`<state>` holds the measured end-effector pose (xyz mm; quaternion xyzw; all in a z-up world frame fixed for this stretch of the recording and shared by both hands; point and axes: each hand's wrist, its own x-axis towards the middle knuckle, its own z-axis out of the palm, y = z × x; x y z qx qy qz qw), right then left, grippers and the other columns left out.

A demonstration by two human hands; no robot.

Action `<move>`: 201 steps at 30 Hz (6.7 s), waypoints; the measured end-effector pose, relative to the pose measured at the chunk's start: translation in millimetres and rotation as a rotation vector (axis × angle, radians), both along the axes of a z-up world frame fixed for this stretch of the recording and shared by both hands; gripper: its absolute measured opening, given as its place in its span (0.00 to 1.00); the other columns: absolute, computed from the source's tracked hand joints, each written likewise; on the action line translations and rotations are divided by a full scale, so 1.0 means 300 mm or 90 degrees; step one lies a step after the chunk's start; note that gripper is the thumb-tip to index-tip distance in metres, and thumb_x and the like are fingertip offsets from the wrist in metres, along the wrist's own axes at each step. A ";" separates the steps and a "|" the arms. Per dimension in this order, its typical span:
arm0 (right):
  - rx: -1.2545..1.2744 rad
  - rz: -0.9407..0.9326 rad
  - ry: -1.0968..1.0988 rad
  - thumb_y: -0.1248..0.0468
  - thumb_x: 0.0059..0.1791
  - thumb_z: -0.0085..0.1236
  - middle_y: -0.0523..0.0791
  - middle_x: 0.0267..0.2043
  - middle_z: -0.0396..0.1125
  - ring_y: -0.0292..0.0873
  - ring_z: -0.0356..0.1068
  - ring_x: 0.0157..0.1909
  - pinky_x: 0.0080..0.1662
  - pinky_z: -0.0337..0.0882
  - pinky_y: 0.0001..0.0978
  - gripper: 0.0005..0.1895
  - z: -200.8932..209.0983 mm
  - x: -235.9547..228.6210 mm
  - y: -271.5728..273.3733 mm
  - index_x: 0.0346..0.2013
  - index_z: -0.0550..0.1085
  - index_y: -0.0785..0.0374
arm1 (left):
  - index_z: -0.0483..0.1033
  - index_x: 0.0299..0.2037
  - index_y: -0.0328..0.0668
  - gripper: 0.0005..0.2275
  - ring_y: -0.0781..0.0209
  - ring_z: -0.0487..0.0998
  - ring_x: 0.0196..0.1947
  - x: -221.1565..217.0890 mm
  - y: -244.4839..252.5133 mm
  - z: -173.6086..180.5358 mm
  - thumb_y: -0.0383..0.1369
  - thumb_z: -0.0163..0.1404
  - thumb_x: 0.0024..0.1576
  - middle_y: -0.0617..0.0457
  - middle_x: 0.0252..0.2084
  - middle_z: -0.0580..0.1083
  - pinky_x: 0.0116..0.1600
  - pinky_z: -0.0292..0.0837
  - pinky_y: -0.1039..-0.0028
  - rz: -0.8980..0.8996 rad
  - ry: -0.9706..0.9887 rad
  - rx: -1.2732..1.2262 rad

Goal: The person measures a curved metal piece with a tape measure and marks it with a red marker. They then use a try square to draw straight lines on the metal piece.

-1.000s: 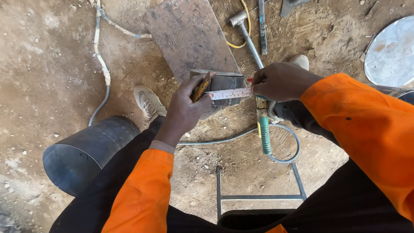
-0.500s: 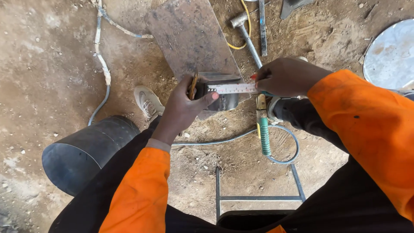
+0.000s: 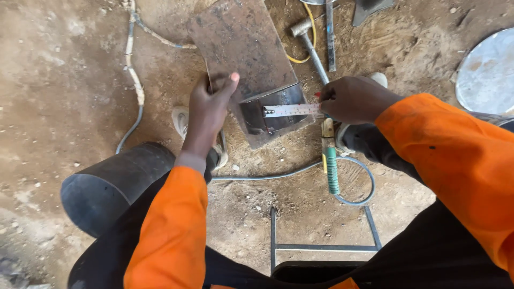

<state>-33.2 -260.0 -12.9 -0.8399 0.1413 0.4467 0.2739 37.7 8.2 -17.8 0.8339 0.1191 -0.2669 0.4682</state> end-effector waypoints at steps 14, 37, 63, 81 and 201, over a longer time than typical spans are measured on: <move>-0.028 0.044 0.003 0.53 0.49 0.47 0.51 0.46 0.77 0.57 0.75 0.51 0.54 0.71 0.49 0.20 -0.006 0.005 0.014 0.49 0.81 0.50 | 0.68 0.64 0.47 0.24 0.43 0.67 0.65 0.153 -0.029 -0.169 0.45 0.57 0.60 0.43 0.62 0.68 0.66 0.65 0.52 -0.346 -0.181 0.147; -0.068 0.092 -0.061 0.53 0.49 0.50 0.56 0.40 0.77 0.63 0.76 0.50 0.54 0.72 0.57 0.21 0.041 0.050 0.008 0.51 0.81 0.54 | 0.65 0.68 0.37 0.32 0.39 0.76 0.55 -0.124 -0.024 -0.031 0.33 0.62 0.53 0.37 0.56 0.71 0.58 0.77 0.52 -0.402 -0.136 -0.108; -0.001 0.081 -0.033 0.59 0.54 0.52 0.59 0.39 0.76 0.58 0.78 0.36 0.51 0.75 0.50 0.21 0.107 0.058 0.012 0.58 0.76 0.65 | 0.78 0.44 0.46 0.12 0.47 0.82 0.27 -0.195 -0.039 -0.076 0.30 0.65 0.52 0.45 0.40 0.76 0.29 0.79 0.69 -0.270 -0.187 -0.157; 0.035 0.067 -0.112 0.53 0.52 0.57 0.60 0.43 0.74 0.59 0.77 0.29 0.48 0.75 0.57 0.22 0.075 0.066 0.010 0.54 0.77 0.65 | 0.80 0.38 0.41 0.09 0.57 0.80 0.24 -0.200 -0.033 -0.104 0.31 0.66 0.54 0.46 0.39 0.79 0.23 0.74 0.75 -0.215 -0.302 -0.232; -0.165 0.240 0.141 0.45 0.44 0.62 0.43 0.43 0.78 0.47 0.72 0.45 0.51 0.67 0.38 0.22 0.080 0.258 -0.024 0.48 0.85 0.48 | 0.71 0.33 0.43 0.06 0.65 0.73 0.29 -0.272 -0.036 -0.040 0.29 0.56 0.58 0.50 0.62 0.72 0.31 0.69 0.76 -0.268 -0.328 -0.173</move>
